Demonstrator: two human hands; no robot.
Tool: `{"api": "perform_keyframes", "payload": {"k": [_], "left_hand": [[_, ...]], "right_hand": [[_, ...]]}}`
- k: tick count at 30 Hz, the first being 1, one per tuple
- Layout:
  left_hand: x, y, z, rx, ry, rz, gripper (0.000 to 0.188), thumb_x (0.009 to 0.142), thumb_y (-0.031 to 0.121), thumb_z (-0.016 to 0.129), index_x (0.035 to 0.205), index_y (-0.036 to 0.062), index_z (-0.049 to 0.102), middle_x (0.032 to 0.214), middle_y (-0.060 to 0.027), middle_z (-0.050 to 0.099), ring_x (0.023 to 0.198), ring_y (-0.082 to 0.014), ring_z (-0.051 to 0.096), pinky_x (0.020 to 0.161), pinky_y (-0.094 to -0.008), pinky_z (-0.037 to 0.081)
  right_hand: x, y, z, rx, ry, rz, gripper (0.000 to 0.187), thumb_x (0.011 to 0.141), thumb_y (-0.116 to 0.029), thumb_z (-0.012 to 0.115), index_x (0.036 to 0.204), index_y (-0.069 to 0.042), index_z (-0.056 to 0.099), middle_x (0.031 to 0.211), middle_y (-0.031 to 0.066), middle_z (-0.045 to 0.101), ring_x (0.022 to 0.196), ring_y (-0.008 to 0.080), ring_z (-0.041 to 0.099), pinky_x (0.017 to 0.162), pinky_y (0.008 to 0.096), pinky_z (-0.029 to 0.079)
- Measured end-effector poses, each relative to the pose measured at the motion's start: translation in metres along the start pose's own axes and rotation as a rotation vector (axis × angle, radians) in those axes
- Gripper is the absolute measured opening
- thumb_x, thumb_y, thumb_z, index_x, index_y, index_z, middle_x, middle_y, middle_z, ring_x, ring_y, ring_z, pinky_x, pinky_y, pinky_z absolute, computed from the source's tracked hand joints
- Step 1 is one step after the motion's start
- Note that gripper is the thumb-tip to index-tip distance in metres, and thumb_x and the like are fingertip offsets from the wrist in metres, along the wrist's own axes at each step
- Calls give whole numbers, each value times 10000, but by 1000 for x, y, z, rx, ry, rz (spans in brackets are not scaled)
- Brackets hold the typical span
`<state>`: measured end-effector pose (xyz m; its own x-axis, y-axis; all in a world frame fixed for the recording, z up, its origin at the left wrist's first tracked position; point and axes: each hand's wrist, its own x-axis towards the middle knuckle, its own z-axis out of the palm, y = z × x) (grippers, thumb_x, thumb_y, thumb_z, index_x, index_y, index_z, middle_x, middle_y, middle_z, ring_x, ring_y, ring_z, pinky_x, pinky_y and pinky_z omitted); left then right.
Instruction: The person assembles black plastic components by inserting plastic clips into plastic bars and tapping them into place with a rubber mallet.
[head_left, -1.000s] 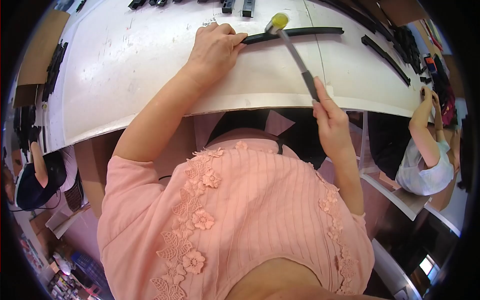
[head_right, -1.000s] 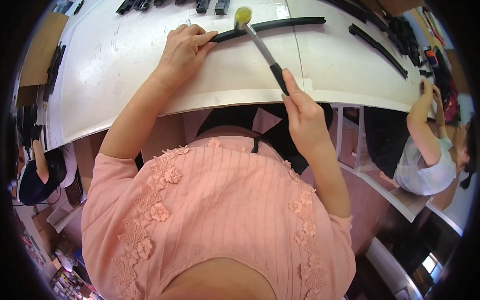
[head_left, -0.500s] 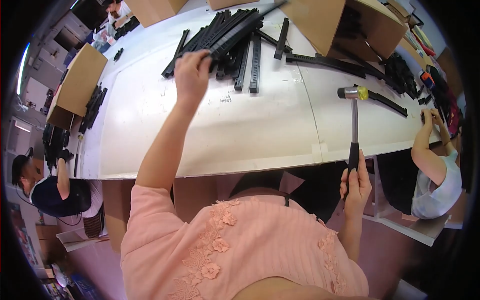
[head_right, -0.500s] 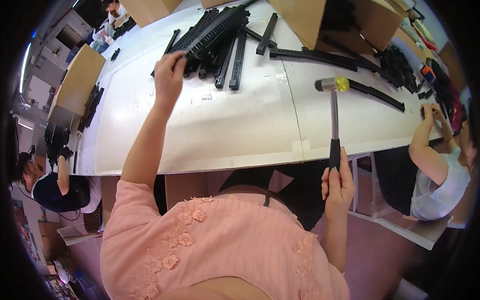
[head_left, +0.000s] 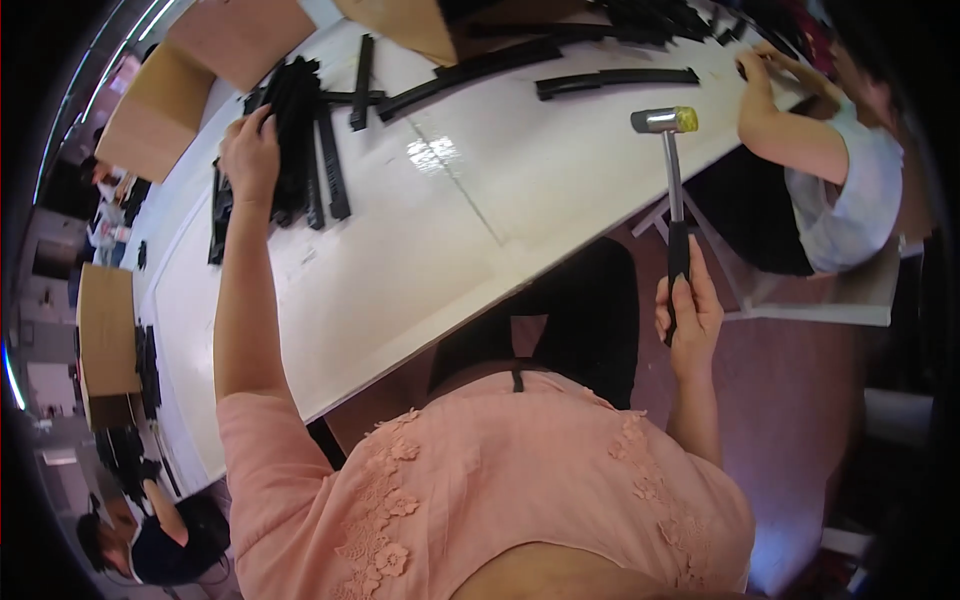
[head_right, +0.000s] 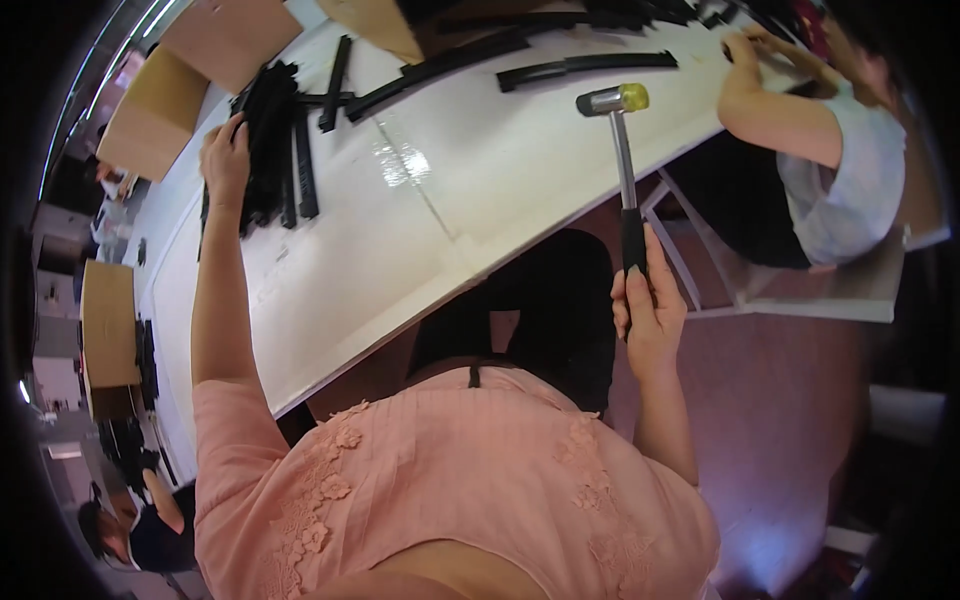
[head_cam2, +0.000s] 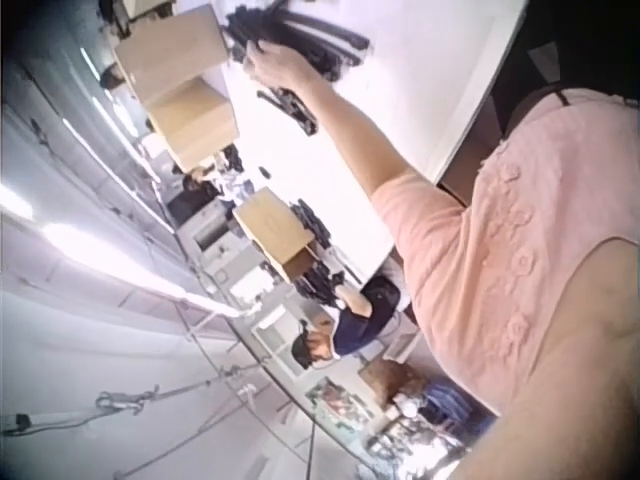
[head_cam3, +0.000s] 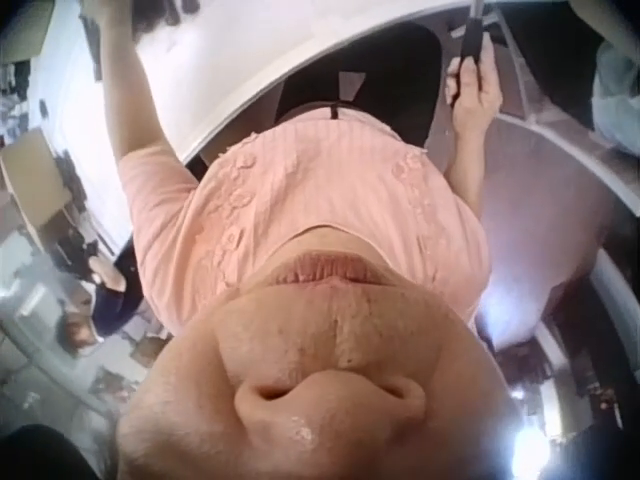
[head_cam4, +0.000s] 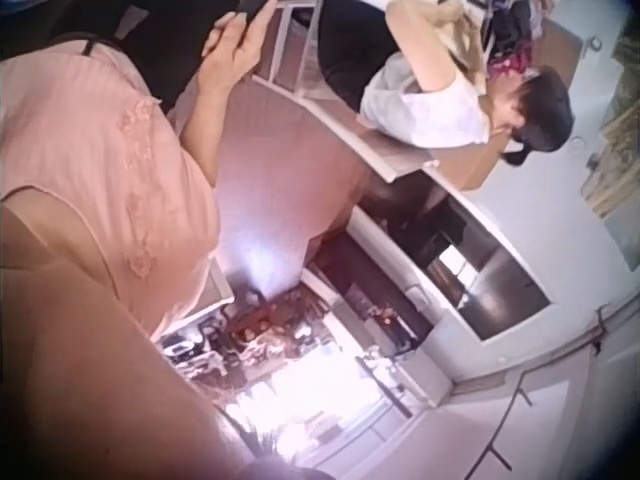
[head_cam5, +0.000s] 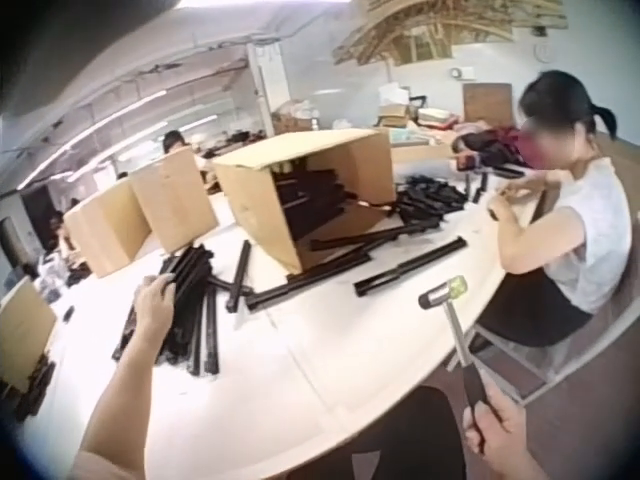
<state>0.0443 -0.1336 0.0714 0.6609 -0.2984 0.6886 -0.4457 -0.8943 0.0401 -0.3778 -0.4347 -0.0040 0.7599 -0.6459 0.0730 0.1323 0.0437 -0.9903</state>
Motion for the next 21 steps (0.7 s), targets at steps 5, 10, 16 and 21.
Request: {"api": "perform_keyframes", "payload": {"k": [5,10,16,21], "left_hand": [[-20,186,40,-654,-202,536,218,818,76,589,1030,87,637,963,-110,624,844,-264,598,732,-308,486],[-40,291,95,-563,-242,580,338,819,138,574,1154,100,546,1125,-143,558,1035,-327,522,872,-392,436],[-37,279,87,-514,-453,420,389,862,146,505,1250,128,477,1118,-179,515,1025,-338,509,885,-384,423],[-61,199,46,-859,-815,127,359,874,200,513,1205,62,519,1028,-165,551,929,-294,535,799,-337,427]], "right_hand": [[0,5,-11,129,113,27,447,941,-70,414,1379,-123,344,730,6,499,484,16,373,408,138,318],[-3,4,-11,114,3,78,468,927,-60,442,1381,-113,341,733,4,500,486,21,375,425,137,316],[-6,4,-17,53,-27,122,468,921,-65,461,1375,-96,349,724,7,503,479,21,369,422,138,308],[2,4,-5,20,-75,135,493,908,-62,487,1378,-95,343,713,5,501,475,21,365,410,144,306]]}}
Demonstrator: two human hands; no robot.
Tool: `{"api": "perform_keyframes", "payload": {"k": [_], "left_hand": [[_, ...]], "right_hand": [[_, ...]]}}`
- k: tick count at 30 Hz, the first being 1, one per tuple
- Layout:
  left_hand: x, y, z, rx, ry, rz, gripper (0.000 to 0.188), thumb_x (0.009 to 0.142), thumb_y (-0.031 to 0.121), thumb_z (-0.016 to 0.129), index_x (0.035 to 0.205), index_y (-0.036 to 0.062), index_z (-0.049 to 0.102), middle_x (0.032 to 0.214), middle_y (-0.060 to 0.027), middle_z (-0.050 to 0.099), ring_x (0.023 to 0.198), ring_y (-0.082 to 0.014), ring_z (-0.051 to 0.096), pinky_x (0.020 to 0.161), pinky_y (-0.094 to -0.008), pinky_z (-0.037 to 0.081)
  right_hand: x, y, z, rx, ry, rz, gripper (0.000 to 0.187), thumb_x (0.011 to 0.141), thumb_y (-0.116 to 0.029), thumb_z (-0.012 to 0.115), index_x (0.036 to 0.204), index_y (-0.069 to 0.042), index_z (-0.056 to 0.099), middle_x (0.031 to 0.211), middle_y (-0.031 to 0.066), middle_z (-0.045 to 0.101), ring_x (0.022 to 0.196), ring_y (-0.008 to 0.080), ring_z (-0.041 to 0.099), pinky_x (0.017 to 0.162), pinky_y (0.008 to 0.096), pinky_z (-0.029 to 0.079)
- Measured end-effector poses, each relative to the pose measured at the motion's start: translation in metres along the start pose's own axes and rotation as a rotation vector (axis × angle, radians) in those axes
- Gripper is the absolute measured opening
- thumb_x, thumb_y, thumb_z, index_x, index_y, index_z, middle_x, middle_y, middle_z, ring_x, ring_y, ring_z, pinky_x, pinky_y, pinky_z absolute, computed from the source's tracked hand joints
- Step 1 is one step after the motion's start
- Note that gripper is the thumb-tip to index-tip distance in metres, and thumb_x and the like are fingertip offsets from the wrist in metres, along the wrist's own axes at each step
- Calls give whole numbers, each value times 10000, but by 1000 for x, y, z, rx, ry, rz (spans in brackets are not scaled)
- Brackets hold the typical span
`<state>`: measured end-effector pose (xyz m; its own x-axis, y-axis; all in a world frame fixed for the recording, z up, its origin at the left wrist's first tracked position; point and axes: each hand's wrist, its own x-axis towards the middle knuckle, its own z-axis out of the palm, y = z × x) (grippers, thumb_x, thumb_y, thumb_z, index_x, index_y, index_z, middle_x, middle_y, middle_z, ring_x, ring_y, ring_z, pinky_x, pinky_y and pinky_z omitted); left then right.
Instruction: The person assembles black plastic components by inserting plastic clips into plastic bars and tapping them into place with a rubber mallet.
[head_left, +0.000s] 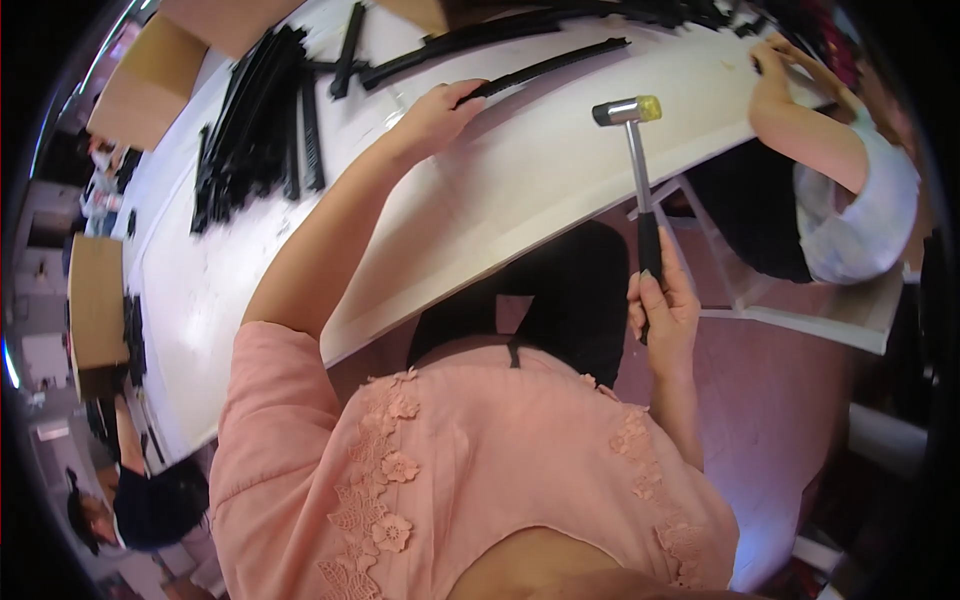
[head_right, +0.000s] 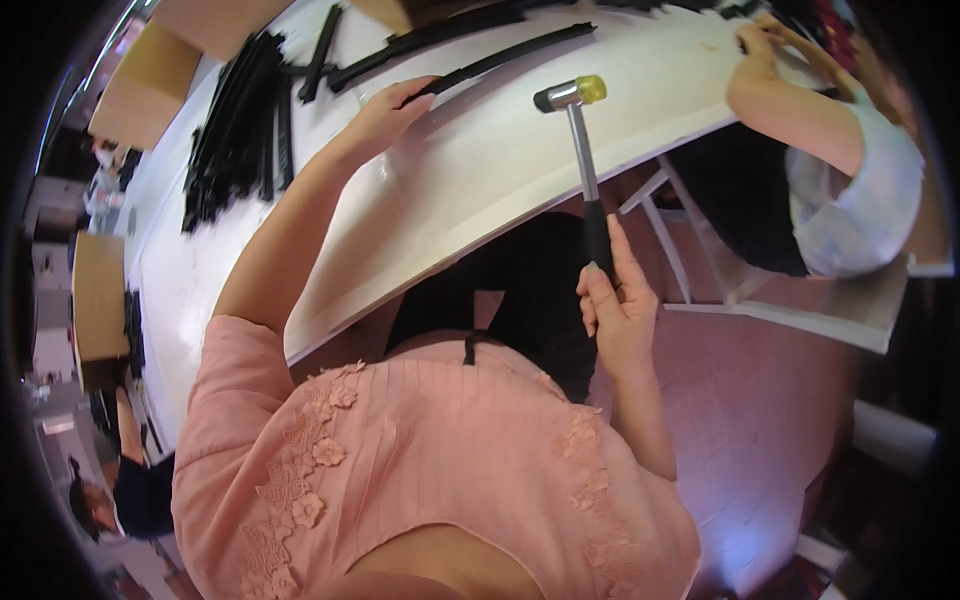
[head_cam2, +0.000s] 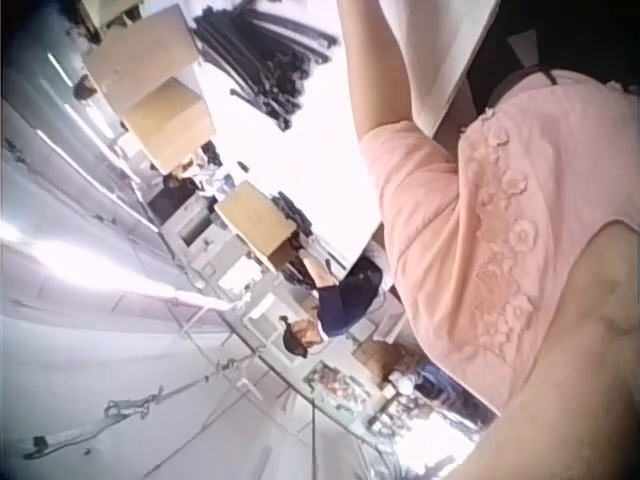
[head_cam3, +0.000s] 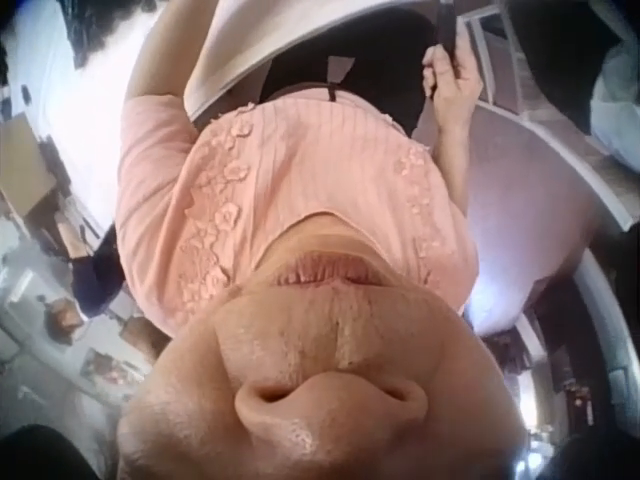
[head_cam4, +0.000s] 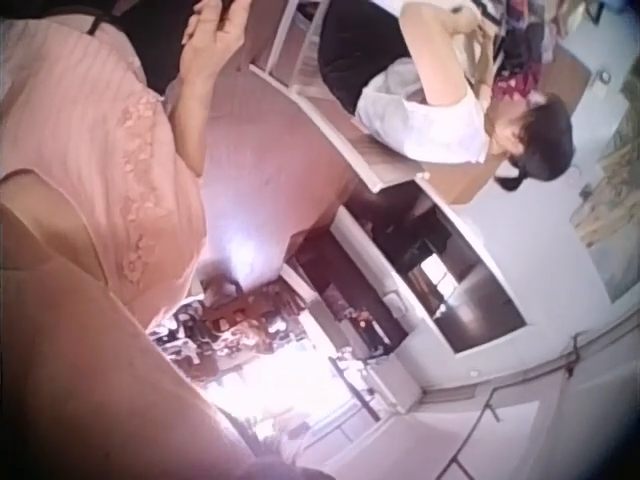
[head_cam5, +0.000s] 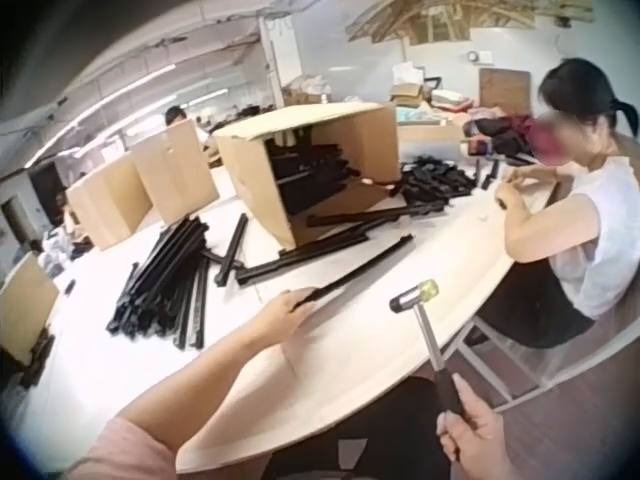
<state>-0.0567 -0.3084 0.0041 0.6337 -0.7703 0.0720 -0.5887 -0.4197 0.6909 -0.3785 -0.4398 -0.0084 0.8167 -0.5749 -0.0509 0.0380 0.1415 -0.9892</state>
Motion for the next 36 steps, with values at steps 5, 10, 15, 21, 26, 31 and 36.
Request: {"api": "perform_keyframes", "payload": {"k": [5,10,15,21,26,31,36], "left_hand": [[-96,-20,-43,65,122,-112,375,862,208,585,1165,-5,528,898,-68,574,802,-139,518,734,-249,415],[-167,-43,-62,236,331,-161,234,841,156,603,1028,17,616,839,-65,558,765,-163,546,709,-244,426],[-203,-55,-64,249,445,-153,226,845,160,602,1045,56,627,885,-88,625,827,-158,562,739,-227,424],[-212,-41,-72,-376,431,-283,277,810,179,657,1069,85,622,864,-1,574,768,-95,506,688,-216,415],[-221,-42,-79,-255,256,-324,391,736,195,714,1090,85,588,851,3,536,725,-86,480,653,-220,399],[-220,-45,-77,-431,278,-375,259,820,189,645,1054,78,632,783,31,554,703,-51,465,648,-188,382],[-220,-47,-66,-243,349,-329,233,855,189,614,1049,64,645,783,23,591,714,-70,513,674,-217,418]], "right_hand": [[8,-1,31,-65,-205,19,489,909,-56,473,1379,-96,343,719,2,506,482,11,363,414,138,299],[12,-4,70,-199,-401,13,455,920,-65,451,1366,-91,368,716,-9,506,497,7,353,432,137,288],[13,-5,98,-324,-512,-110,420,925,-71,444,1344,-86,406,721,-8,507,509,8,355,441,140,288],[6,-13,110,-250,-395,-47,417,931,-73,438,1346,-73,397,741,6,518,503,12,364,435,142,297],[2,-13,106,-261,-378,-23,426,928,-65,436,1351,-63,382,750,10,528,497,10,369,418,138,295],[-3,-13,103,-264,-365,30,438,921,-58,444,1354,-58,375,755,10,534,498,5,375,418,135,297],[-6,-11,105,-271,-378,33,444,914,-48,451,1352,-69,384,756,4,534,506,4,372,428,135,303]]}}
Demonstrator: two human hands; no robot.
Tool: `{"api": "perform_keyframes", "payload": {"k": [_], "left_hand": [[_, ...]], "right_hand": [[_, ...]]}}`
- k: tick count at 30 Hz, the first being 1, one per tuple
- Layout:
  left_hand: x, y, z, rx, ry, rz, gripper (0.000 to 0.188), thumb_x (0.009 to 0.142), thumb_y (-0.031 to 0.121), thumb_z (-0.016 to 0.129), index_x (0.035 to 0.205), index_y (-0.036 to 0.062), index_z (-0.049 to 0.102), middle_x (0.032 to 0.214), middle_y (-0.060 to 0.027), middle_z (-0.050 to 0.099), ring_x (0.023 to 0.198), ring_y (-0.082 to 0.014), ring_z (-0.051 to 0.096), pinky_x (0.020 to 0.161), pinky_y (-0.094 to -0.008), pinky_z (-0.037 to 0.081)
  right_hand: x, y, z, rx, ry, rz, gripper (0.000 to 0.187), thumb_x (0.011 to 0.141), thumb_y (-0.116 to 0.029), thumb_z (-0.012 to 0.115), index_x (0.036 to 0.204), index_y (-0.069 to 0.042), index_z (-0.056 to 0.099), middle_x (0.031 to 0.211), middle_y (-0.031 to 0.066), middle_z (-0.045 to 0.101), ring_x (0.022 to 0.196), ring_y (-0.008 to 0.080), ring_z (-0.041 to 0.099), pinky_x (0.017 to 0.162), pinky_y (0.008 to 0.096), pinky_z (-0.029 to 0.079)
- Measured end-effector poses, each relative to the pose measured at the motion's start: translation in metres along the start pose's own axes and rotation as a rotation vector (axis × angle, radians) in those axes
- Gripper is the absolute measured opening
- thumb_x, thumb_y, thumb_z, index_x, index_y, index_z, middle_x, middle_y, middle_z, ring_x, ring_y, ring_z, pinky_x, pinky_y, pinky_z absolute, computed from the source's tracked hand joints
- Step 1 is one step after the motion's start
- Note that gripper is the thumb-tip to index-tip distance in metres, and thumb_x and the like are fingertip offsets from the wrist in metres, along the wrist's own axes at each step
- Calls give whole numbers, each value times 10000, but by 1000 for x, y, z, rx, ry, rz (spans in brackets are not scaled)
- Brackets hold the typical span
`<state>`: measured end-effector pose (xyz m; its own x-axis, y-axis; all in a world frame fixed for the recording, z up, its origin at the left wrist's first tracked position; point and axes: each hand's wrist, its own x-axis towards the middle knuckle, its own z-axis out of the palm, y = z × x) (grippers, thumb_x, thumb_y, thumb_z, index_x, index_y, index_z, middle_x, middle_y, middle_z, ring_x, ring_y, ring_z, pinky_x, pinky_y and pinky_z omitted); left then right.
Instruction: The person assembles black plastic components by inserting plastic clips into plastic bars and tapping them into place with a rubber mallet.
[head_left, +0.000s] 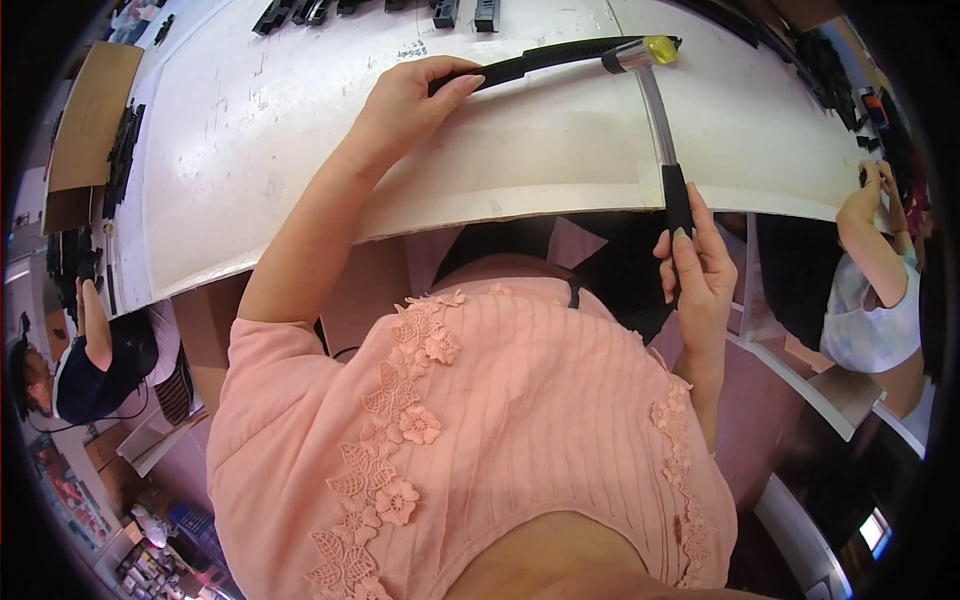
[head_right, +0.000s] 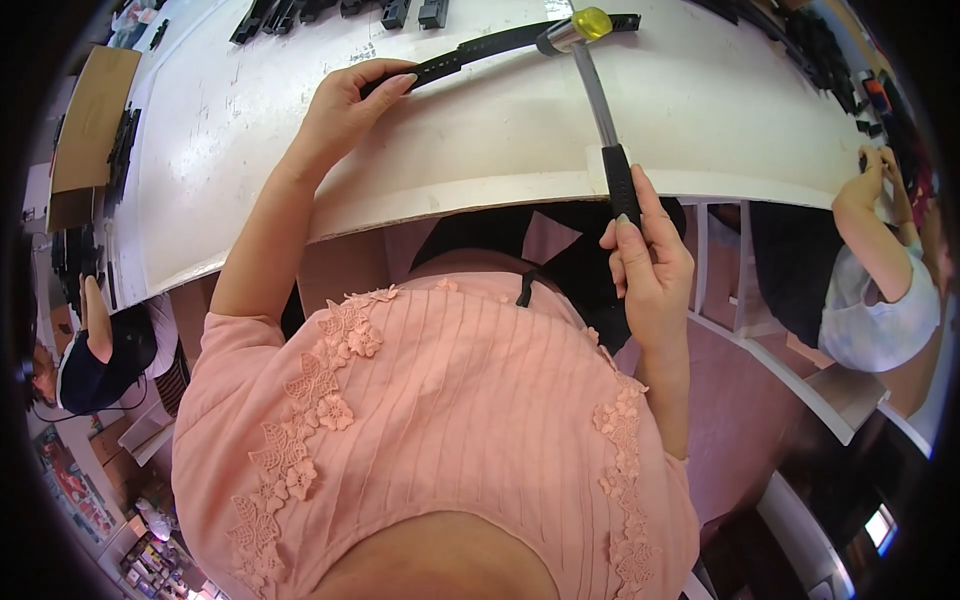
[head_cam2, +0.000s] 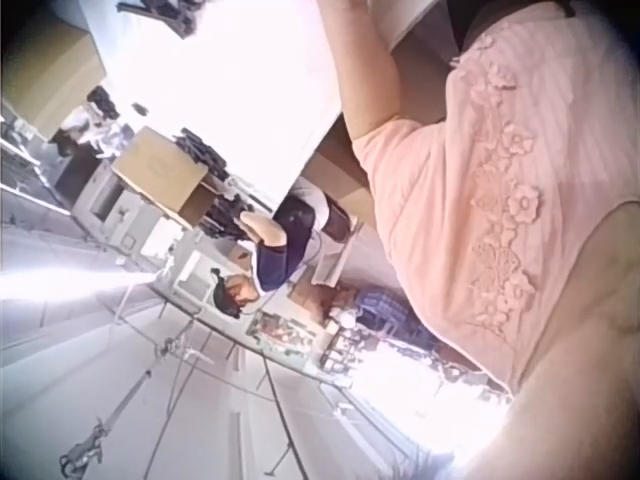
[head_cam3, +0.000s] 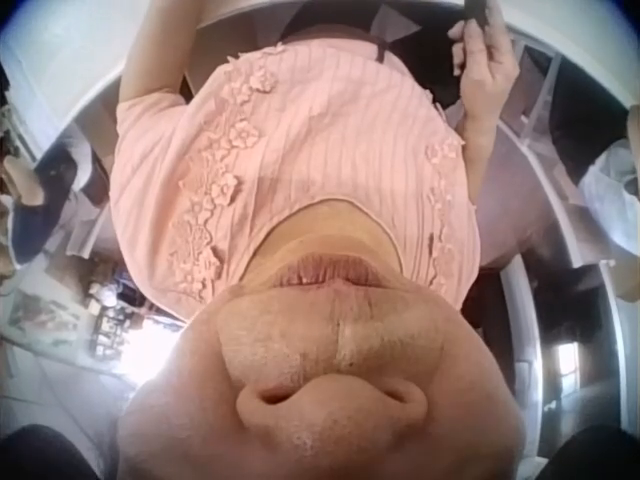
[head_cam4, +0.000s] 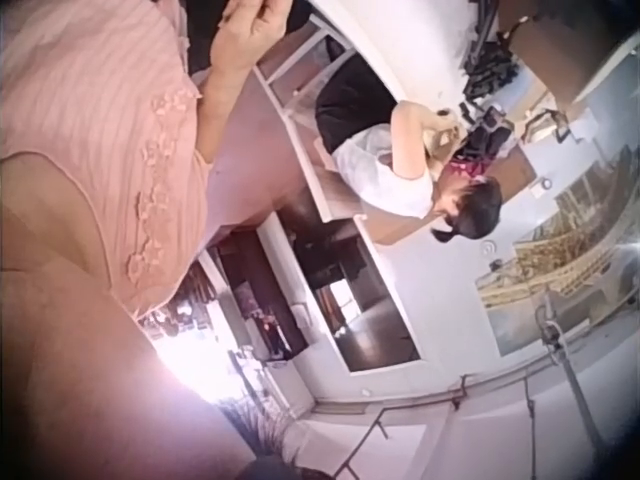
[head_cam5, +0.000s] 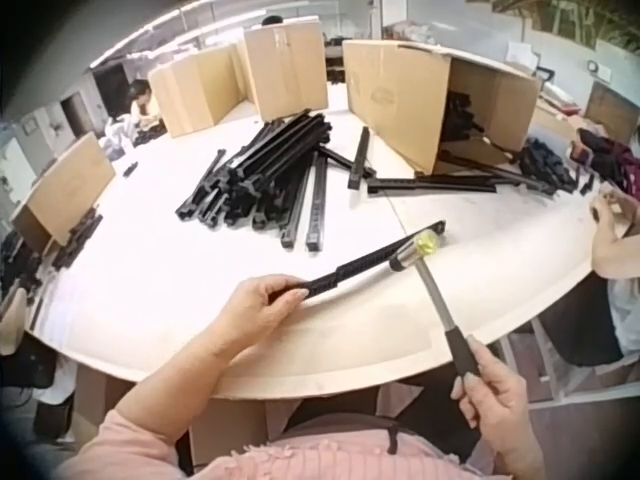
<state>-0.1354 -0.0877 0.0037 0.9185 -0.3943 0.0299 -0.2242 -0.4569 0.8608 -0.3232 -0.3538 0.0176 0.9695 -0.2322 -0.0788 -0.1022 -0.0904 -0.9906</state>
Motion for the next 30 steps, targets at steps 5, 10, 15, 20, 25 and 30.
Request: {"api": "perform_keyframes", "payload": {"k": [5,10,15,20,25,30], "left_hand": [[0,-5,3,405,164,369,241,834,187,631,1032,51,648,815,-24,611,750,-148,564,698,-261,443],[0,-7,6,480,142,359,227,806,172,650,1010,73,668,832,-66,605,754,-199,559,691,-279,446],[1,-13,6,526,170,417,226,786,176,664,991,82,678,814,-66,602,721,-220,555,664,-298,439],[-1,-13,6,592,200,446,228,768,191,672,975,96,687,776,-36,594,737,-202,551,678,-322,400],[0,-10,9,624,188,412,211,772,211,664,960,122,698,739,-18,572,772,-185,540,778,-331,335],[-4,-11,8,651,222,451,215,773,213,660,965,124,695,732,-17,565,763,-184,538,763,-324,344]], "right_hand": [[0,-3,6,-72,-44,-17,445,908,-43,458,1347,-86,399,756,-3,536,514,6,362,446,141,307],[4,-2,9,-166,-103,-85,439,910,-38,448,1345,-74,400,761,4,547,508,5,370,440,136,301],[9,-5,14,-220,-134,-144,444,908,-26,439,1347,-78,399,757,-1,542,512,6,361,443,135,296],[8,-16,19,-344,-76,-318,450,862,35,492,1305,-32,445,883,69,633,673,93,503,623,207,416],[21,-23,17,-485,-199,-187,456,855,47,478,1302,-42,450,933,98,646,679,103,499,659,211,425],[16,-21,16,-374,-83,-360,476,887,15,438,1346,-112,413,717,-32,466,550,7,328,491,126,254]]}}
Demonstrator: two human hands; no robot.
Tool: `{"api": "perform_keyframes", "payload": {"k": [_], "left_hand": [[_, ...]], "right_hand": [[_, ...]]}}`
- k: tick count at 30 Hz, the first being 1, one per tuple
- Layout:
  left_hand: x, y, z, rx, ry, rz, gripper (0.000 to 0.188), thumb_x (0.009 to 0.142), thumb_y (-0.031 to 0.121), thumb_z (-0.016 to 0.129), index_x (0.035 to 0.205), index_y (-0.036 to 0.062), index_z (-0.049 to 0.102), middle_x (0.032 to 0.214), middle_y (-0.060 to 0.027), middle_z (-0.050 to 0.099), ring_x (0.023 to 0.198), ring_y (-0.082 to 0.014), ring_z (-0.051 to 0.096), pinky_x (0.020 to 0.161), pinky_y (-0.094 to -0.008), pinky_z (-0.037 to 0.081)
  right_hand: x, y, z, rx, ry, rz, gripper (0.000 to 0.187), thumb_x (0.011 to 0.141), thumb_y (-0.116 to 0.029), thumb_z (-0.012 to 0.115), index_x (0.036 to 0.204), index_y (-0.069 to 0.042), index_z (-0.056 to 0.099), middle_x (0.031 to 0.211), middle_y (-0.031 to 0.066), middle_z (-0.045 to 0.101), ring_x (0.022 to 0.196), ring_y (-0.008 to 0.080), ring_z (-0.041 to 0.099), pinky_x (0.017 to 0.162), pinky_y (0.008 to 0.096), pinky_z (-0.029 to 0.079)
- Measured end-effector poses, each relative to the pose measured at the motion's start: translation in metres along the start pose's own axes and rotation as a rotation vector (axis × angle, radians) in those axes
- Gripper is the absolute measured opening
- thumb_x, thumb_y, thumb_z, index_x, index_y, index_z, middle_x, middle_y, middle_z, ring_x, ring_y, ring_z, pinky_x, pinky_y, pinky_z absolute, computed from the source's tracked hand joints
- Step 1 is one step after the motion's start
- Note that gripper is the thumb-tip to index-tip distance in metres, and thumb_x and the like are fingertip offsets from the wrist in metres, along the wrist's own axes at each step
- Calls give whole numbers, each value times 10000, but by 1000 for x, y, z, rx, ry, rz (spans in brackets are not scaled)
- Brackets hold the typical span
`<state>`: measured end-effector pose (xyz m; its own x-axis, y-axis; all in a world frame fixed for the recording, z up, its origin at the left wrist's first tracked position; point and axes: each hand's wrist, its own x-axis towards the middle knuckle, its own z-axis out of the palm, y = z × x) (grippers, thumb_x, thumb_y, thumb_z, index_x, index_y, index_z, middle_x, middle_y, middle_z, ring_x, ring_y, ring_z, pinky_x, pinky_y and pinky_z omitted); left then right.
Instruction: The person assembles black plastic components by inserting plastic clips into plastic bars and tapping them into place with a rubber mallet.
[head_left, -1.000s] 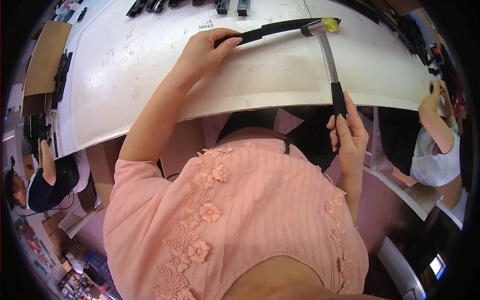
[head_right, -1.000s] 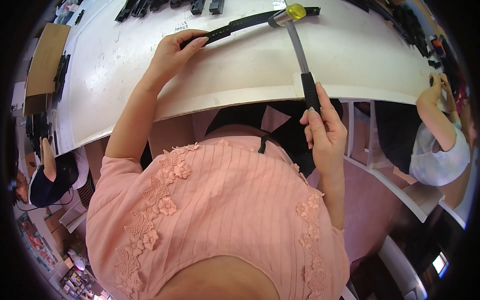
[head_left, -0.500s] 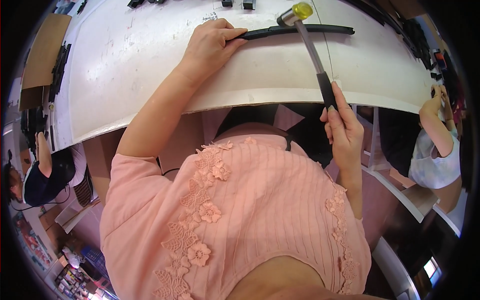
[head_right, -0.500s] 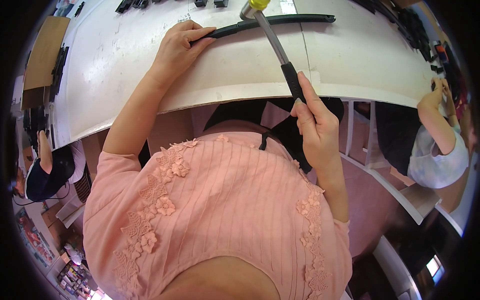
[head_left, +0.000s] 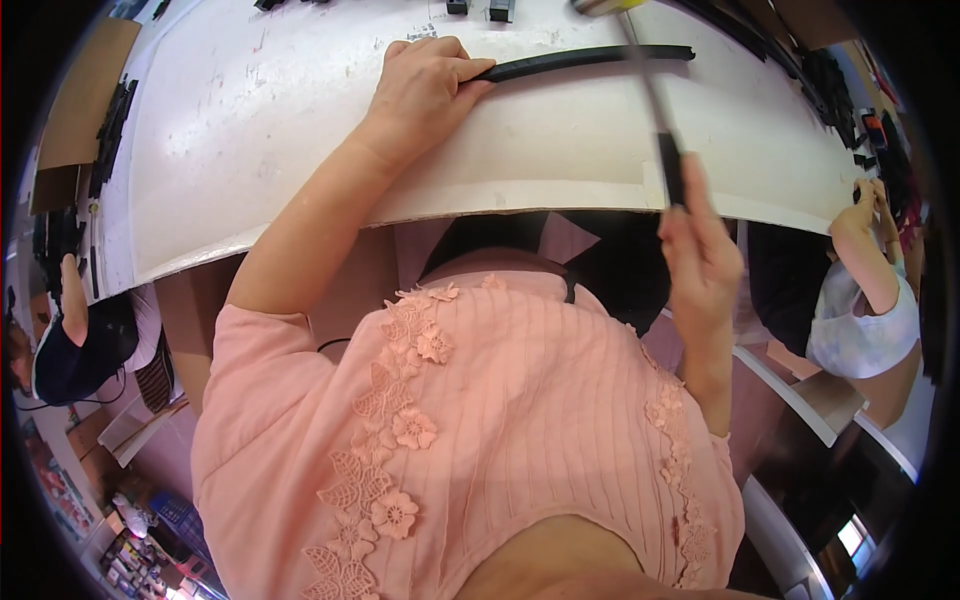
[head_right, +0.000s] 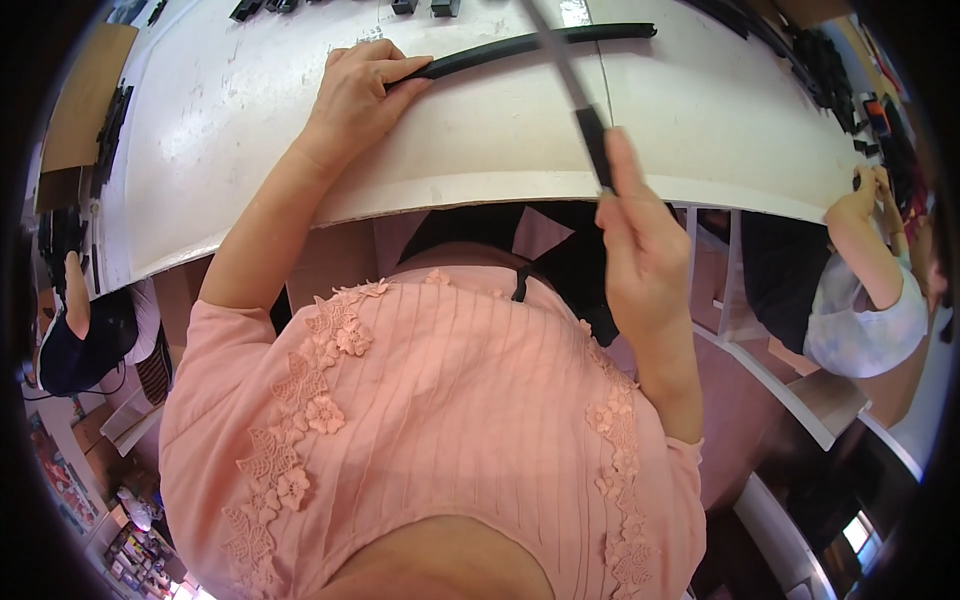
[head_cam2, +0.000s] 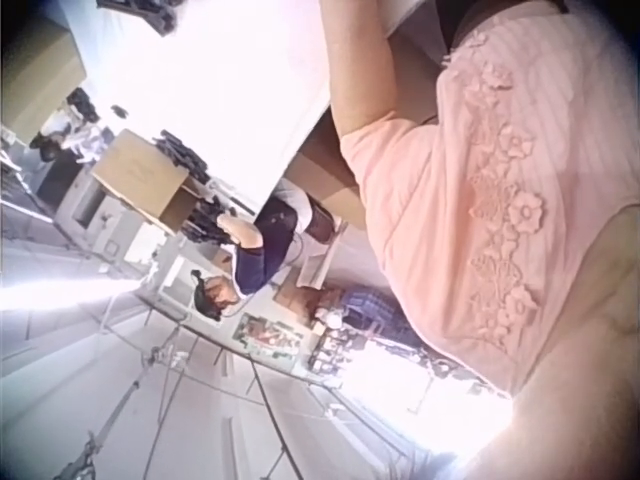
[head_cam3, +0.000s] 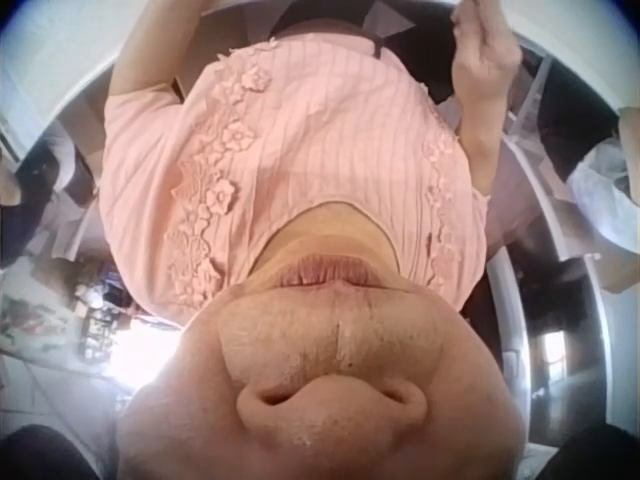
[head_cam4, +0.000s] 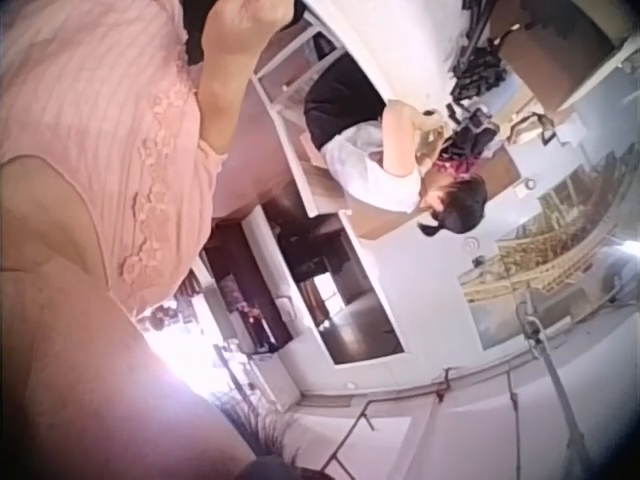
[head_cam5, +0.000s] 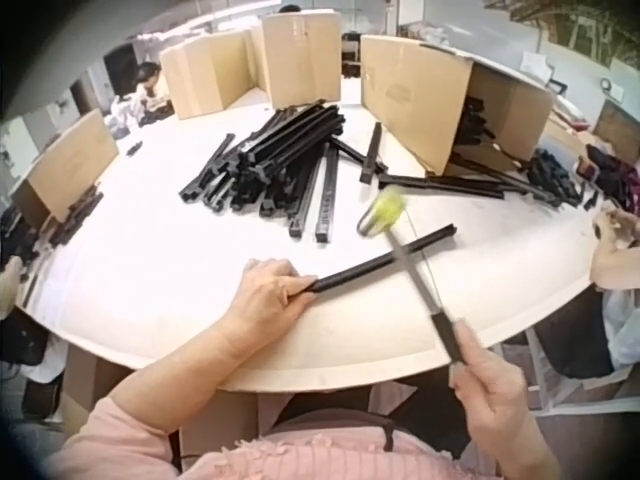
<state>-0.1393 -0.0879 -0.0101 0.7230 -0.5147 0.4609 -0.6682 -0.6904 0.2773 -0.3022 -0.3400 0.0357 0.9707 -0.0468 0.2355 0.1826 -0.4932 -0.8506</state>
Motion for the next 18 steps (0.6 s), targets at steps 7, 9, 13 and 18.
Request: {"api": "perform_keyframes", "payload": {"k": [7,9,13,18], "left_hand": [[1,5,0,21,0,-18,199,761,214,667,937,127,700,729,-15,569,753,-185,545,757,-317,348],[0,4,1,34,9,-23,196,757,213,670,930,128,701,730,-14,572,751,-184,546,756,-319,348],[1,2,1,57,16,-24,185,749,209,676,913,131,705,731,-12,581,751,-178,550,763,-316,345],[7,7,-7,29,-4,-32,174,748,185,670,895,98,698,733,-44,583,747,-208,554,717,-331,382]], "right_hand": [[6,9,3,50,-146,238,451,909,-23,434,1344,-139,420,685,-23,438,534,27,316,482,138,273],[3,6,-4,151,-98,393,437,892,-31,467,1323,-90,428,682,40,472,584,82,445,600,205,421],[0,1,-1,210,-35,300,430,896,-35,466,1321,-84,430,697,34,508,596,94,450,604,225,425],[13,5,9,-40,-180,158,440,875,-26,480,1307,-102,451,684,98,516,602,144,456,621,245,420]]}}
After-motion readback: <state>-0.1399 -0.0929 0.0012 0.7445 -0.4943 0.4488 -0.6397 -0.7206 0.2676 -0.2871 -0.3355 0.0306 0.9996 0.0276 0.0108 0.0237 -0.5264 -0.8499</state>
